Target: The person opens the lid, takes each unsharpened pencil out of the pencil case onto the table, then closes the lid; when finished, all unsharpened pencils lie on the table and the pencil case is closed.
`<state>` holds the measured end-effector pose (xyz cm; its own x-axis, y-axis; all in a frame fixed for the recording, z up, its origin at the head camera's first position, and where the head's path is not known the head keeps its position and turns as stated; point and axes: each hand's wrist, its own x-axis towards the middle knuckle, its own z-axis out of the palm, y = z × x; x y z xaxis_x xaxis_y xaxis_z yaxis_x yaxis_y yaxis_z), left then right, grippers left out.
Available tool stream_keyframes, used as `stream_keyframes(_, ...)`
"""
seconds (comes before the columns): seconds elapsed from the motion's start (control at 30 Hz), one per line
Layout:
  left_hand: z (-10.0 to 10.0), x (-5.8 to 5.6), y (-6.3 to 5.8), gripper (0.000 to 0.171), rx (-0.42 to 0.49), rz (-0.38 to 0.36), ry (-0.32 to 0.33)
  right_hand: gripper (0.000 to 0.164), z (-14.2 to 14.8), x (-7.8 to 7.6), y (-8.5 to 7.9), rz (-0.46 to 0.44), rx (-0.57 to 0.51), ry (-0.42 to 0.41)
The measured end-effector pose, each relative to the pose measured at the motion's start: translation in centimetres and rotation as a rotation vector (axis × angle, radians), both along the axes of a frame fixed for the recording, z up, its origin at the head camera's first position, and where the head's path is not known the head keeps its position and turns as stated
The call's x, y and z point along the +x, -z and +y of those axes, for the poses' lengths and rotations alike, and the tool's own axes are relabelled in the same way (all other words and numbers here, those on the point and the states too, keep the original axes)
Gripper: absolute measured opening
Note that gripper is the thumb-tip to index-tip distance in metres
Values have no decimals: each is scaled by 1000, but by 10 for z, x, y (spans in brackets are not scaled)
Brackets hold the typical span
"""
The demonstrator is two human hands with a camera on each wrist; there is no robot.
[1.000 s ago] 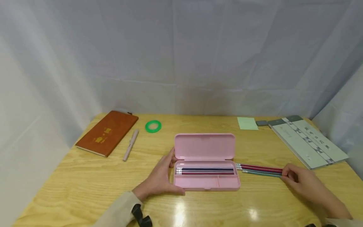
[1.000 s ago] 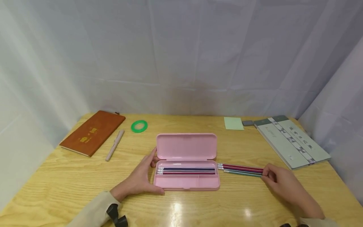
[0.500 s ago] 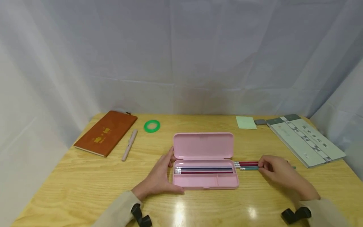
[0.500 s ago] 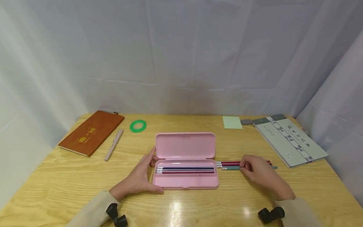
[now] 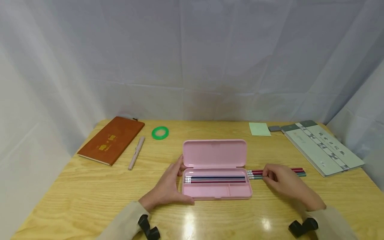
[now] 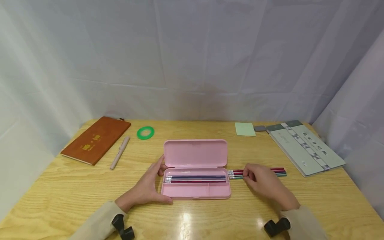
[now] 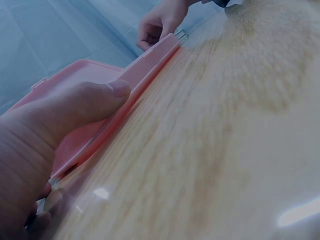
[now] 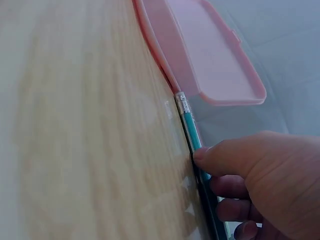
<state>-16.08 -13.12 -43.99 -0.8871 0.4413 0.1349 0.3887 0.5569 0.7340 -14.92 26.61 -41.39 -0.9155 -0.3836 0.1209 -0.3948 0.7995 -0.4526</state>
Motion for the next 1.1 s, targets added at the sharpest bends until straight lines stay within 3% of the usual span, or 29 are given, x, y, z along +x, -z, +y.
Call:
stream_keyframes(0.2,-2,0,1,147,9,25,-2,13,-13,-6,-5,-4,-4,-22)
stream_keyframes(0.4,-1,2,0,147,21,9,3,7,-47,-12,-1,123,-75,-157)
stream_keyframes(0.8,-1,1,0,146,4,-17,3,10,-117,-24,2,208,172,-236)
stream_keyframes(1.1,-1,1,-1,146,-12,-26,0,11,-143,-23,-4,102,124,-200)
